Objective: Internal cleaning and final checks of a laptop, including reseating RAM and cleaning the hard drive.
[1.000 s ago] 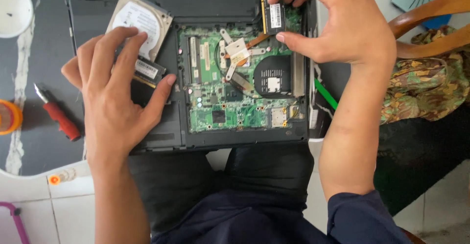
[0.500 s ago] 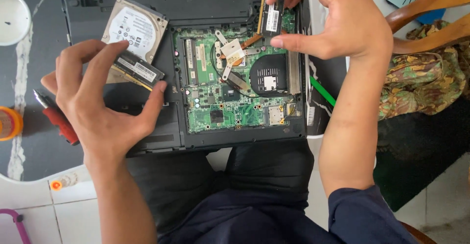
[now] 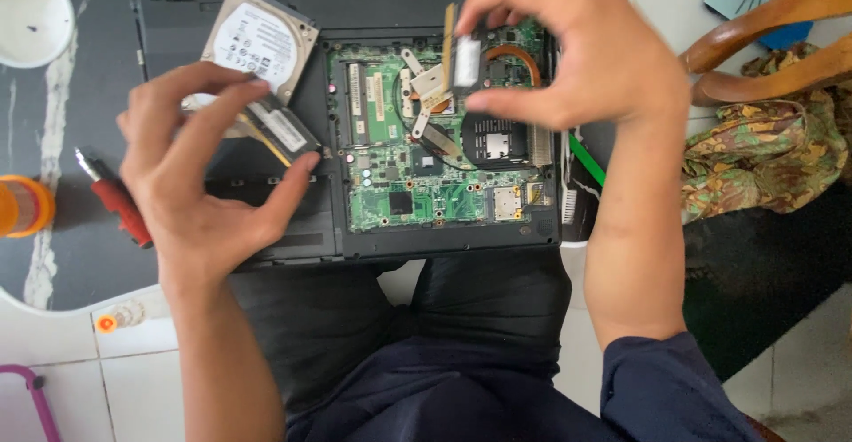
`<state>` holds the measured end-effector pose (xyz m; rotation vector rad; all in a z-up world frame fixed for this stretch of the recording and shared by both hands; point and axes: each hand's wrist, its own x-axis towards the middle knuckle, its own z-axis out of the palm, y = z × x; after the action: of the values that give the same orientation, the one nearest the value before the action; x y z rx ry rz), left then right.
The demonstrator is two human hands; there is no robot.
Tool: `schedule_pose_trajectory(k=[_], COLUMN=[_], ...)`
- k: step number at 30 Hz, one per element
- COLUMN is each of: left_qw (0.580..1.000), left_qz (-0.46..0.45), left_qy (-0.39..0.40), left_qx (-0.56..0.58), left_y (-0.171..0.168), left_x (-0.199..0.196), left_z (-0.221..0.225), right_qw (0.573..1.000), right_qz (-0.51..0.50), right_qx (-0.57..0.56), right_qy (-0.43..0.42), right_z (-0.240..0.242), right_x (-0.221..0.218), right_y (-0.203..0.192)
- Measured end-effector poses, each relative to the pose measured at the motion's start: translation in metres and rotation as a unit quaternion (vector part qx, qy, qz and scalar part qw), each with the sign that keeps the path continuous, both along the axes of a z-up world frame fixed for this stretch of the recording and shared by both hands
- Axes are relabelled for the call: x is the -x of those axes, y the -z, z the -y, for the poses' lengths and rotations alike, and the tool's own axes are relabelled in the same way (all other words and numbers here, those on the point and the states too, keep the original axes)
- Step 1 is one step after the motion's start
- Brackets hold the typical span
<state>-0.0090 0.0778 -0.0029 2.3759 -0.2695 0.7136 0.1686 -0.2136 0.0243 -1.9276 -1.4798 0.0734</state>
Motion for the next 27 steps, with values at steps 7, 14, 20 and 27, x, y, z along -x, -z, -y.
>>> schedule_pose_trajectory(k=[7,14,20,27], left_qw=[0.999,1.0,0.999,0.999], left_qz=[-0.019,-0.027,-0.038,-0.05], left_qy=[0.027,0.008,0.005,0.003], left_qx=[0.011,-0.004,-0.012,-0.003], left_y=[-0.005,-0.002,-0.005,-0.009], left_x=[0.0,-0.002,-0.001,-0.002], left_z=[0.002,-0.001,0.0,0.001], right_qw=[0.998,0.995,0.994,0.995], right_qz=[0.046,0.084,0.099,0.074], right_qx=[0.036,0.053,0.048,0.049], right_qy=[0.016,0.016,0.025,0.047], right_z=[-0.036,-0.047,-0.054,-0.058], right_x=[0.033,0.036,0.039,0.043], right_y=[-0.002,0.006,0.008,0.006])
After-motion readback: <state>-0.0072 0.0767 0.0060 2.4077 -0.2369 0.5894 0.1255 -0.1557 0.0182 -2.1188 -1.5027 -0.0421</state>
